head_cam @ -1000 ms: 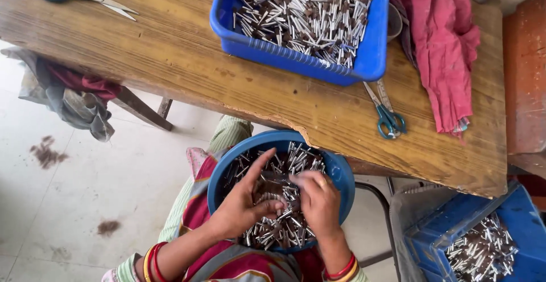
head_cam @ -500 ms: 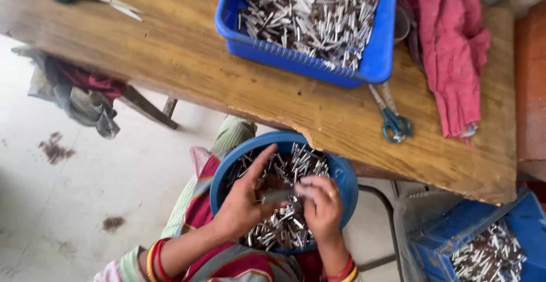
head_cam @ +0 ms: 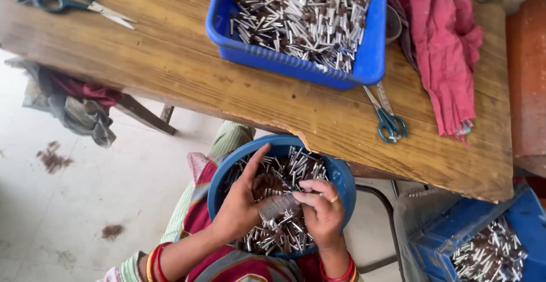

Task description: The person sits on the floor and sorts small metal pins by hand, picking them from a blue bowl on their lap and placing them into a blue tray on the table. The person handles the pins individually and in small handfuls throughout the video.

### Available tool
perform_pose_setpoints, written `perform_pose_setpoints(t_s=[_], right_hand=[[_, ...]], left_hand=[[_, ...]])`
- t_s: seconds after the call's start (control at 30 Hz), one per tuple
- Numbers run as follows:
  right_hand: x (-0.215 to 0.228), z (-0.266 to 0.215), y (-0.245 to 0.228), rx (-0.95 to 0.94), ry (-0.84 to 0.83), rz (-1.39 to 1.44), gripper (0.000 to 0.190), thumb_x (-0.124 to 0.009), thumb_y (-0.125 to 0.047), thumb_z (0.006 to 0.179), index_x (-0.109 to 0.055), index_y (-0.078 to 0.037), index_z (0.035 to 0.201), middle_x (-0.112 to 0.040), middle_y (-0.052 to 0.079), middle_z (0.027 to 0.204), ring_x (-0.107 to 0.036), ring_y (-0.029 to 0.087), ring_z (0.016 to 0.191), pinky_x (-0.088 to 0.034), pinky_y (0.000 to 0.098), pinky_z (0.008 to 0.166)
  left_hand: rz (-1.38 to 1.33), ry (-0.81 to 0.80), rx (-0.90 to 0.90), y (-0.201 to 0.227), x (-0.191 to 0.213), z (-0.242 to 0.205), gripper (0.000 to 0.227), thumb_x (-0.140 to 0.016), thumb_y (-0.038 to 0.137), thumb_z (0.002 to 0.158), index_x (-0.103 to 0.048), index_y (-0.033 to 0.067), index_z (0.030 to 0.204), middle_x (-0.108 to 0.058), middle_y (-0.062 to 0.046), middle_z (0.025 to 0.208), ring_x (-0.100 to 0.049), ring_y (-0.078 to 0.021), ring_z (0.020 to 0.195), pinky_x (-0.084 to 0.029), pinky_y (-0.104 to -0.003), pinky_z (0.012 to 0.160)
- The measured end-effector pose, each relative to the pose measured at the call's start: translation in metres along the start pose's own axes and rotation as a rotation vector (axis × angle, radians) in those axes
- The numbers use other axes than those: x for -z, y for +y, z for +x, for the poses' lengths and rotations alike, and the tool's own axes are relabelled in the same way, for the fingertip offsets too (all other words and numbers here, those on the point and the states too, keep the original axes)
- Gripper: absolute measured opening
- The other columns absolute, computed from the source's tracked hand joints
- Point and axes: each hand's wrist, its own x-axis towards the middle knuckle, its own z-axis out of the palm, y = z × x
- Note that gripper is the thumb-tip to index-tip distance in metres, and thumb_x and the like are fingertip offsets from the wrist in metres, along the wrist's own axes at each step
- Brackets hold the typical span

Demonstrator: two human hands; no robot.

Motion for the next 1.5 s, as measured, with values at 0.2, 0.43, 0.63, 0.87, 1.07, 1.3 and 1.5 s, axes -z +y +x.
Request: perform_pose_setpoints(t_s=[0.2, 0.43, 0.63, 0.87, 1.07, 1.3, 1.5], right_hand=[[-0.008, -0.006, 0.016, -0.243, -0.124, -0.135, 0.021, -0.069, 0.009, 0.087, -0.076, -0.006, 0.100, -0.075, 0.010, 0.098, -0.076, 0.027, 0.087, -0.061, 0.0326, 0.075], [0.000, 0.002, 0.001, 0.019, 0.020, -0.251, 0.022, -0.068, 0.010, 0.083, -0.073, -0.006, 0.097, -0.074, 0.007, 0.102, -0.072, 0.025, 0.093, -0.057, 0.0343, 0.081], [0.003, -0.002, 0.001, 0.163, 0.072, -0.079, 0.026, -0.068, 0.009, 0.080, -0.073, -0.010, 0.096, -0.070, 0.009, 0.106, -0.068, 0.025, 0.095, -0.056, 0.0346, 0.087], [0.002, 0.006, 0.001, -0.031, -0.016, -0.117, 0.022, -0.071, 0.006, 0.084, -0.076, -0.009, 0.100, -0.074, 0.007, 0.100, -0.073, 0.022, 0.085, -0.058, 0.0317, 0.074], [0.001, 0.001, 0.004, -0.101, -0.053, -0.192, 0.019, -0.068, 0.007, 0.087, -0.075, -0.005, 0.100, -0.074, 0.010, 0.103, -0.074, 0.027, 0.091, -0.059, 0.0350, 0.078], [-0.002, 0.004, 0.012, -0.084, -0.065, -0.305, 0.024, -0.065, 0.011, 0.085, -0.076, -0.004, 0.101, -0.076, 0.011, 0.103, -0.074, 0.030, 0.091, -0.059, 0.0379, 0.078], [-0.002, -0.005, 0.010, 0.192, 0.070, -0.248, 0.028, -0.067, 0.009, 0.084, -0.074, -0.011, 0.103, -0.073, 0.009, 0.109, -0.073, 0.027, 0.095, -0.061, 0.0363, 0.084]], left_hand=[[-0.046, -0.044, -0.067, 0.002, -0.003, -0.008, 0.108, -0.077, -0.008, 0.084, -0.014, 0.0227, 0.166, -0.069, -0.005, 0.098, -0.060, -0.0087, 0.084, -0.052, -0.022, 0.070], [-0.139, -0.195, 0.013, 0.007, 0.005, -0.008, 0.107, -0.064, -0.009, 0.086, -0.003, 0.0271, 0.166, -0.070, -0.007, 0.107, -0.064, -0.0084, 0.084, -0.054, -0.022, 0.061], [-0.174, -0.239, 0.051, 0.008, 0.008, -0.007, 0.106, -0.062, -0.007, 0.089, 0.002, 0.0293, 0.165, -0.068, -0.007, 0.117, -0.067, -0.0083, 0.088, -0.057, -0.022, 0.059], [-0.152, -0.113, 0.015, 0.005, 0.002, -0.003, 0.107, -0.065, -0.010, 0.085, -0.006, 0.0289, 0.165, -0.069, -0.008, 0.119, -0.065, -0.0089, 0.085, -0.056, -0.022, 0.057], [-0.081, -0.113, 0.017, -0.017, -0.002, 0.000, 0.103, -0.073, -0.009, 0.086, -0.015, 0.0261, 0.163, -0.069, -0.009, 0.110, -0.065, -0.0116, 0.089, -0.058, -0.025, 0.067], [-0.219, -0.210, 0.087, 0.011, -0.004, -0.008, 0.096, -0.067, -0.009, 0.087, -0.018, 0.0221, 0.163, -0.066, -0.007, 0.114, -0.067, -0.0144, 0.098, -0.060, -0.030, 0.077], [-0.156, -0.106, -0.072, -0.005, -0.004, -0.005, 0.108, -0.074, -0.011, 0.081, -0.012, 0.0208, 0.164, -0.068, -0.006, 0.103, -0.067, -0.0116, 0.095, -0.059, -0.027, 0.086]])
